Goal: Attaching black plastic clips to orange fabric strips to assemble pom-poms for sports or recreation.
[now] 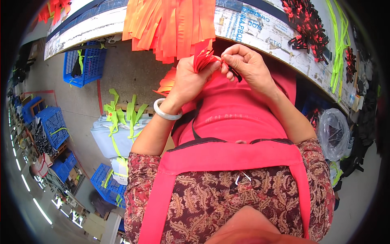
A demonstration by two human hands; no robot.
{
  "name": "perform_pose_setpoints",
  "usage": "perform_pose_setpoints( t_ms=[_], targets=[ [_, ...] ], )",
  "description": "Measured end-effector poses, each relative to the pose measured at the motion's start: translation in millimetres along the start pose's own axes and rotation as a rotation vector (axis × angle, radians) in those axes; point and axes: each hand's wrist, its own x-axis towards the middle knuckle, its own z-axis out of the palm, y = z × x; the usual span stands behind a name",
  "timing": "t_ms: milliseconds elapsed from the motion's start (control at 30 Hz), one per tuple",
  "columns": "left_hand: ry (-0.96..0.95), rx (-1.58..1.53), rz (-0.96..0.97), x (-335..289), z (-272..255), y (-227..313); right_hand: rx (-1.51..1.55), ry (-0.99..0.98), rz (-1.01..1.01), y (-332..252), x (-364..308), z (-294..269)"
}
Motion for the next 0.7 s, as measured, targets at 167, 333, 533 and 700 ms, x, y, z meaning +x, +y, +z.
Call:
perform_pose_setpoints(
  t_ms=[167,333,533,700],
  targets=[
    [-0.059,0.085,0.143,-1.9,1.0,-1.0,-0.197,0.032,0.037,-7.5,-3.6,6.1],
    [-0.046,0.138,0.179,-3.5,1.4,-0.1,-0.208,0.005,0.164,-11.5,0.0,0.7],
    [-0.027,0.056,0.108,-2.2,-6.3,-1.6,-0.369,0.176,-0.138,6.0,-0.8,-8.6],
    [-0.017,-0.170,-0.030,-2.6,-12.1,-4.8,-0.131,0.008,0.068,7.4,-6.2,-2.5]
  ],
)
